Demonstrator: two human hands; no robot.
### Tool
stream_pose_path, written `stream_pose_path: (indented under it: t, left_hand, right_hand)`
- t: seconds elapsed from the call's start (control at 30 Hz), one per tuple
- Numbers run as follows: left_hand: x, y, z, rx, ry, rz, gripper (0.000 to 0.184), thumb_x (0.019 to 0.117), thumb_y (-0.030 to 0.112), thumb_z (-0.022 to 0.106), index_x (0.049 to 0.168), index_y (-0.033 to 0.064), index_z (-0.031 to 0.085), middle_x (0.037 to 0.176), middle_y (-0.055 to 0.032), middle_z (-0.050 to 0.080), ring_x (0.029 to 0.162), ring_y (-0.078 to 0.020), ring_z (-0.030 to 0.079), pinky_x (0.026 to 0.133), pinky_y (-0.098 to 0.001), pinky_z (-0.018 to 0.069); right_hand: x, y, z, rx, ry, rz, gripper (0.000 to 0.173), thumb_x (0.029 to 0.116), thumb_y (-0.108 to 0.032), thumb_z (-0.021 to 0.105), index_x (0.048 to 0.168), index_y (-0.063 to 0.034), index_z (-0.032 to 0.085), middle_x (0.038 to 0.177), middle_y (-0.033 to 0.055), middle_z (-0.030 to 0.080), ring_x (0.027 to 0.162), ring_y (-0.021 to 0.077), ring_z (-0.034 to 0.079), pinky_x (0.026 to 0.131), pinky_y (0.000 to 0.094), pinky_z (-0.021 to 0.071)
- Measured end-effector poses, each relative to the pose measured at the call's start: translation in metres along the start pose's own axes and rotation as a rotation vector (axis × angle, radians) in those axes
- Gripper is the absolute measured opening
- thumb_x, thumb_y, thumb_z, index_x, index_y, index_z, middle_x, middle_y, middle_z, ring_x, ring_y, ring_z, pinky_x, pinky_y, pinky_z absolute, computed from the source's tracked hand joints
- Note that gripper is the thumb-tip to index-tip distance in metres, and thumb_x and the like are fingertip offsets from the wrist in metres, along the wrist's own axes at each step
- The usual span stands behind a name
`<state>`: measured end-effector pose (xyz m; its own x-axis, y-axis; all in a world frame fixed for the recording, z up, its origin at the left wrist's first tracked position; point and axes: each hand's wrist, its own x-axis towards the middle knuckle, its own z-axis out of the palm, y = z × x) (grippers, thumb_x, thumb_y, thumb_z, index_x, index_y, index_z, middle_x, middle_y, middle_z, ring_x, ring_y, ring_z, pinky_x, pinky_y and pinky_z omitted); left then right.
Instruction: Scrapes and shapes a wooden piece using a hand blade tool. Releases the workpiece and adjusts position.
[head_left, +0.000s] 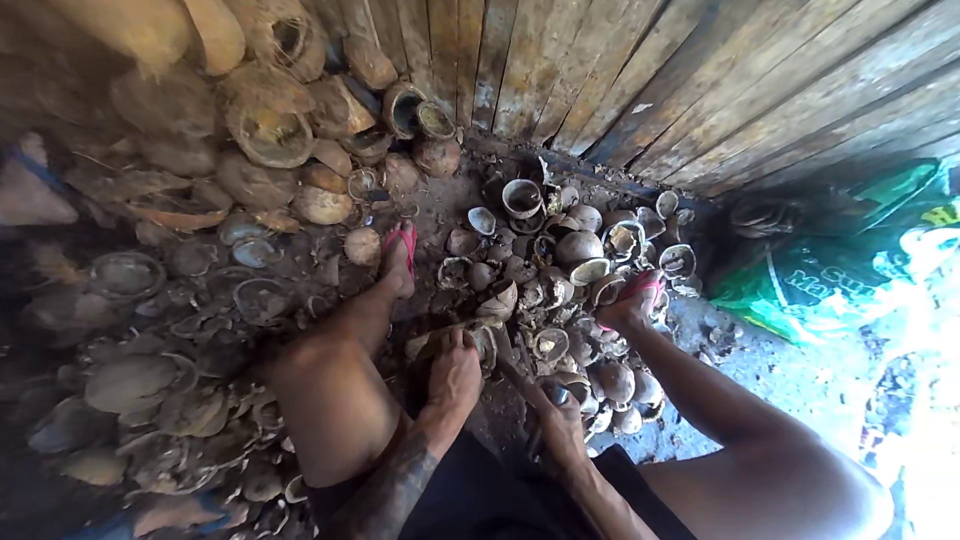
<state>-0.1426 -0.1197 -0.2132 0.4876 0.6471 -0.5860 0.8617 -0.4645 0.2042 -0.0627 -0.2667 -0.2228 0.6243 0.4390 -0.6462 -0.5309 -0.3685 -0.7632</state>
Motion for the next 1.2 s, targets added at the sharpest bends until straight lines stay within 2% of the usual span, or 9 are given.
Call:
stream_pose_path:
  t: [0.1, 0.23, 0.43, 0.5, 0.63, 0.7, 0.9, 1.1, 1.2]
  left_hand:
    - [0.002, -0.003, 0.003, -0.039, 0.037, 0.007, 0.05, 0.0941, 0.004, 0.06, 0.143, -0.0049, 0.053, 0.149, -0.0236, 0.048, 0.135, -0.037, 0.052, 0.105, -0.0425, 0.0506]
    - [0.0, -0.002, -0.001, -0.061, -0.009, -0.015, 0.06, 0.093, 0.002, 0.061, 0.15, -0.0032, 0.044, 0.153, -0.0258, 0.042, 0.137, -0.0405, 0.049, 0.106, -0.0439, 0.0497]
    - [0.0, -0.001, -0.003, -0.043, -0.053, 0.016, 0.054, 0.0974, 0.009, 0.058, 0.147, -0.007, 0.046, 0.149, -0.0286, 0.045, 0.132, -0.0428, 0.053, 0.099, -0.0477, 0.0541]
    - [-0.001, -0.001, -0.002, -0.04, -0.047, 0.028, 0.055, 0.0961, 0.009, 0.06, 0.147, -0.0076, 0.046, 0.146, -0.0292, 0.047, 0.129, -0.0425, 0.056, 0.096, -0.0477, 0.0552]
    - [0.0, -0.005, -0.002, -0.067, -0.094, 0.039, 0.056, 0.0979, 0.004, 0.057, 0.151, -0.004, 0.042, 0.152, -0.0256, 0.043, 0.138, -0.0403, 0.048, 0.106, -0.045, 0.0497]
    - [0.0, -0.003, 0.006, -0.023, -0.007, 0.054, 0.05, 0.0981, 0.0, 0.054, 0.147, -0.0061, 0.047, 0.148, -0.0263, 0.047, 0.133, -0.0414, 0.052, 0.1, -0.0449, 0.0527]
    - [-0.002, 0.003, 0.011, 0.062, 0.033, 0.036, 0.045, 0.0981, 0.0, 0.053, 0.142, -0.0066, 0.052, 0.146, -0.0258, 0.049, 0.133, -0.0414, 0.053, 0.1, -0.0471, 0.0523]
    - [-0.006, 0.001, 0.013, 0.037, 0.062, -0.017, 0.044, 0.1, 0.0, 0.049, 0.144, -0.0049, 0.051, 0.152, -0.0245, 0.044, 0.138, -0.0409, 0.048, 0.107, -0.0478, 0.0481]
    - [-0.007, 0.002, 0.015, 0.039, 0.065, -0.03, 0.044, 0.0996, 0.002, 0.051, 0.143, -0.0056, 0.052, 0.154, -0.0249, 0.042, 0.139, -0.0409, 0.047, 0.108, -0.0475, 0.0477]
  right_hand:
    - [-0.006, -0.008, 0.001, 0.011, 0.004, 0.147, 0.021, 0.1025, -0.022, 0.064, 0.098, -0.0015, 0.062, 0.061, 0.0061, 0.053, 0.045, 0.0138, 0.049, 0.045, 0.0301, 0.0482]
    - [-0.013, -0.012, 0.009, 0.002, 0.05, 0.17, 0.02, 0.1017, -0.02, 0.065, 0.095, -0.0016, 0.061, 0.059, 0.006, 0.051, 0.043, 0.0135, 0.047, 0.043, 0.0293, 0.0462]
    - [-0.012, -0.036, 0.021, -0.032, 0.067, 0.201, 0.021, 0.1022, -0.021, 0.065, 0.095, -0.0017, 0.059, 0.059, 0.0059, 0.05, 0.044, 0.0137, 0.046, 0.042, 0.03, 0.0458]
    - [-0.007, -0.038, 0.022, -0.087, 0.083, 0.163, 0.019, 0.0989, -0.016, 0.069, 0.093, -0.0003, 0.06, 0.059, 0.006, 0.051, 0.042, 0.0124, 0.044, 0.04, 0.0283, 0.0427]
    - [0.002, -0.033, 0.017, -0.22, 0.179, 0.044, 0.023, 0.0871, -0.008, 0.08, 0.083, -0.0005, 0.059, 0.058, 0.0051, 0.052, 0.039, 0.0116, 0.042, 0.037, 0.0286, 0.0413]
    - [0.003, -0.027, 0.017, -0.239, 0.191, -0.023, 0.025, 0.0836, -0.007, 0.082, 0.08, -0.0022, 0.057, 0.057, 0.0036, 0.052, 0.04, 0.0109, 0.042, 0.038, 0.0282, 0.0412]
    - [0.021, -0.029, 0.001, -0.215, 0.078, -0.013, 0.03, 0.0791, -0.009, 0.084, 0.08, -0.0041, 0.055, 0.054, 0.0032, 0.049, 0.038, 0.0116, 0.041, 0.037, 0.0294, 0.0399]
    - [0.023, -0.022, -0.009, -0.633, -0.096, -0.332, 0.028, 0.0779, -0.022, 0.082, 0.09, -0.0045, 0.064, 0.07, 0.0026, 0.059, 0.06, 0.0141, 0.057, 0.06, 0.0372, 0.052]
    - [0.006, 0.003, -0.005, -0.545, -0.004, -0.393, 0.024, 0.077, -0.018, 0.081, 0.086, -0.0047, 0.063, 0.067, 0.0013, 0.058, 0.059, 0.0118, 0.056, 0.059, 0.0336, 0.0509]
